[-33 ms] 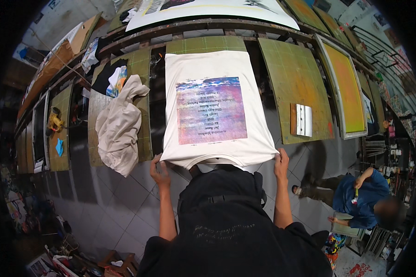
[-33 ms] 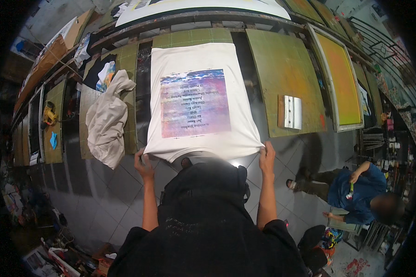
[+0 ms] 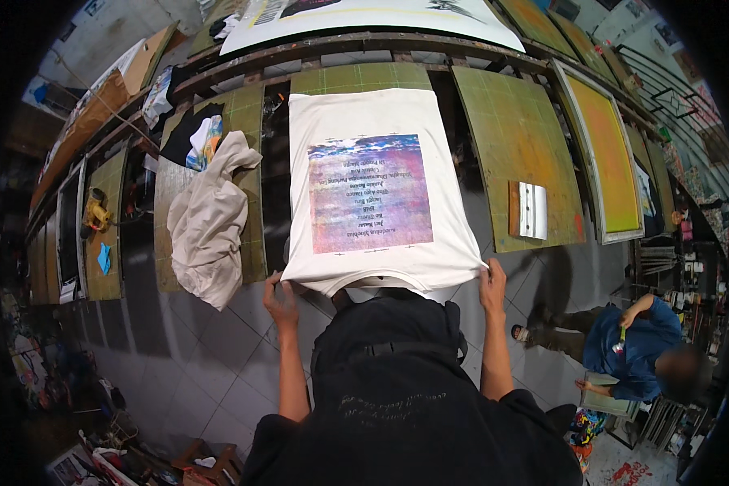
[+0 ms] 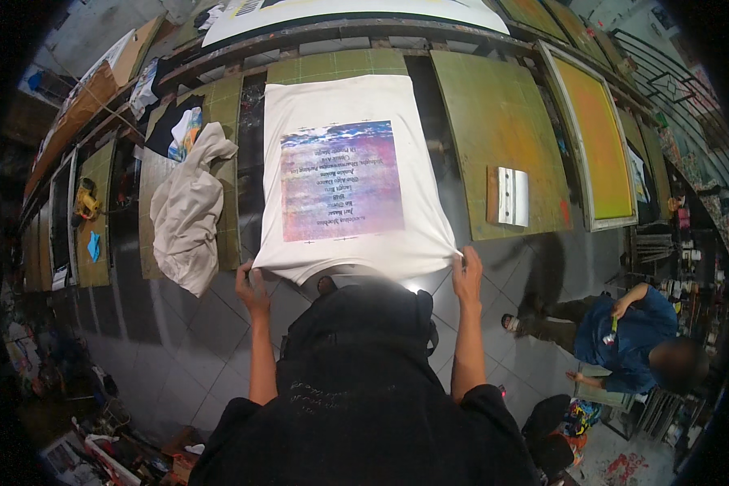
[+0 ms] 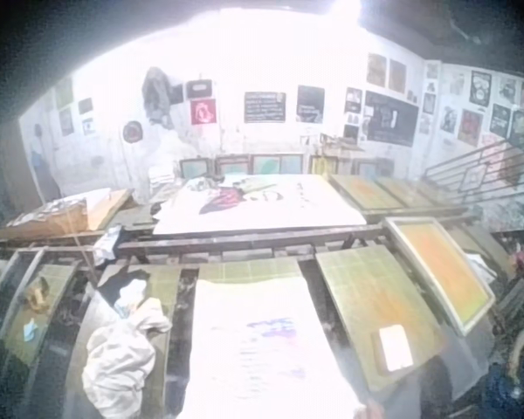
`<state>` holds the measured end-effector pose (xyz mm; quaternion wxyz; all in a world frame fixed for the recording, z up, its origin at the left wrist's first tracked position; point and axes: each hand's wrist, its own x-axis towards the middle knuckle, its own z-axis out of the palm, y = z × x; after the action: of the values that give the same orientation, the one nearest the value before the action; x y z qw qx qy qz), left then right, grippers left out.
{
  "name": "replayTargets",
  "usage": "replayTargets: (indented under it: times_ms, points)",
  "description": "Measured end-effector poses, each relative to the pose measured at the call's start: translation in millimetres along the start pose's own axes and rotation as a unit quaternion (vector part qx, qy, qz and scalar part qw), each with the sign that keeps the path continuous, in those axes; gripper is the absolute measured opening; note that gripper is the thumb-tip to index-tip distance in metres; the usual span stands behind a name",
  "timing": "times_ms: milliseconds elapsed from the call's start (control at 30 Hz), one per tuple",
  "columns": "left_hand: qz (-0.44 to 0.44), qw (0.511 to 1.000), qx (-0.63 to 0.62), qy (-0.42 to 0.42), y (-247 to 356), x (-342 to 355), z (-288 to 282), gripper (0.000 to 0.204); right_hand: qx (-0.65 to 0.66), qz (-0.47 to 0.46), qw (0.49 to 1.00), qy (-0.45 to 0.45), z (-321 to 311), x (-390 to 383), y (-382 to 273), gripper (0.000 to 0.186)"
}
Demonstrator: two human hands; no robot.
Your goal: The person performs screen printing on a white t-shirt. They pull a squeegee across a screen to transfer ink, lift the screen, smooth the printed shirt, and use a heat gun to cure the ink. The person then lifts and folds the shirt before moving the screen aside.
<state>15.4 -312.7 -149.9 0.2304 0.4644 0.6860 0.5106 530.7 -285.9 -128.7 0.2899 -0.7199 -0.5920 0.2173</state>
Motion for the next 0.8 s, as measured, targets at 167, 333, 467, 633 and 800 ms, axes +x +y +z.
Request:
replayTargets:
  times_ms: [167, 333, 467, 633, 800]
  points:
    - [0.154, 0.981, 0.117, -0.008, 29.8, 20.7, 15.7, 0.018, -0.177, -0.073, 0.98, -0.054, -3.8, 15.2, -5.8, 0.019]
    - [0.163, 0.971, 0.147, -0.094, 23.2, 31.3, 1.5, 0.011, -0.098, -0.114, 0.988, 0.028, 0.8, 11.7, 8.4, 0.032]
    - [0.213, 0.963, 0.159, -0.035, 26.1, 41.5, 1.4, 0.008, -0.064, -0.132, 0.988, 0.041, -17.6, 5.0, 4.8, 0.039]
    - [0.225, 0.965, 0.132, 0.004, 21.1, 37.9, -2.5, 0.007, -0.055, -0.161, 0.984, 0.046, -32.2, -10.1, 10.7, 0.018]
    - [0.201, 0.97, 0.132, 0.026, 18.3, 34.9, -6.1, 0.009, -0.033, -0.188, 0.979, 0.067, -37.9, -8.3, 8.5, 0.016]
